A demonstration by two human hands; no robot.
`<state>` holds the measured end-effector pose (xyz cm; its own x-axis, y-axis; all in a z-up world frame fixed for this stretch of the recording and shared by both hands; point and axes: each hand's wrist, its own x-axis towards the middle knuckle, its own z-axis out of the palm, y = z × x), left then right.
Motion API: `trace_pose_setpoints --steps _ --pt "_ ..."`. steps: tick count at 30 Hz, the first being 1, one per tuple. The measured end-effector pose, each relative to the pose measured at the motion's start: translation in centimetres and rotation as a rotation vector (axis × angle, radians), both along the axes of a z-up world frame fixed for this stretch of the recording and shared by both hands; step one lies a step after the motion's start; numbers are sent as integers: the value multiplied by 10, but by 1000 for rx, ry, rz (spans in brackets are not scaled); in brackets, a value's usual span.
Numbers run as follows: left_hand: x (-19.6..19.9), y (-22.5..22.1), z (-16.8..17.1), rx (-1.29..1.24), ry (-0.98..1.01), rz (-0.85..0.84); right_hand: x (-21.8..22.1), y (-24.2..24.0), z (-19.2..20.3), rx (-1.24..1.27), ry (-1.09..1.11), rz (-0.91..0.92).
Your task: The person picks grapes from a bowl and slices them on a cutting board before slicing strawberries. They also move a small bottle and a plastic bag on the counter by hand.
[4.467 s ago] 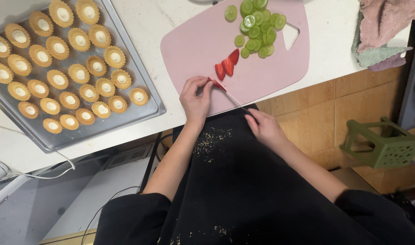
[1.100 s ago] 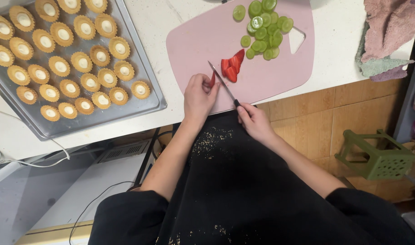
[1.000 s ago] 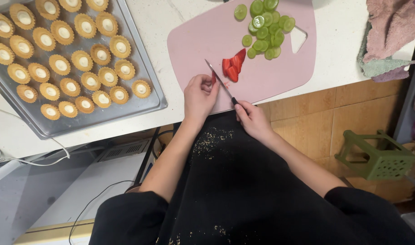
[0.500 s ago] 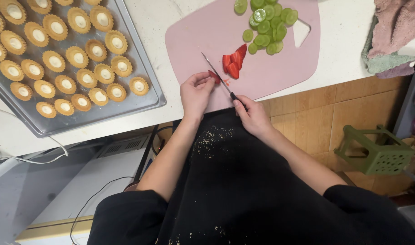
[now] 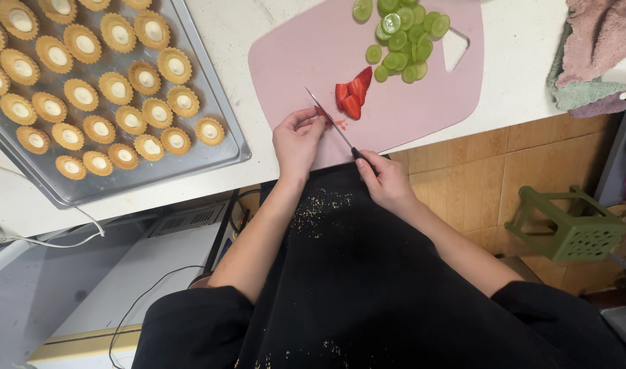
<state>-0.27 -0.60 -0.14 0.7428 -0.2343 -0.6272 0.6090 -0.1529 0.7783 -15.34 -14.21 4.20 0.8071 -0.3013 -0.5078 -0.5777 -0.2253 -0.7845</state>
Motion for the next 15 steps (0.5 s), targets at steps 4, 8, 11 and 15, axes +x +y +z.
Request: trace_pose_setpoints --steps 4,8,11,15 --pt "0 -1 0 11 -10 -4 -1 -1 1 -13 10 14" --pt "1 0 -1 33 -33 -15 -1 -1 2 -45 -26 26" --pt "-1 0 -2 71 -60 -33 -2 0 1 -55 6 37" --pt "-1 1 -6 66 -59 -40 -2 1 1 -80 -56 41"
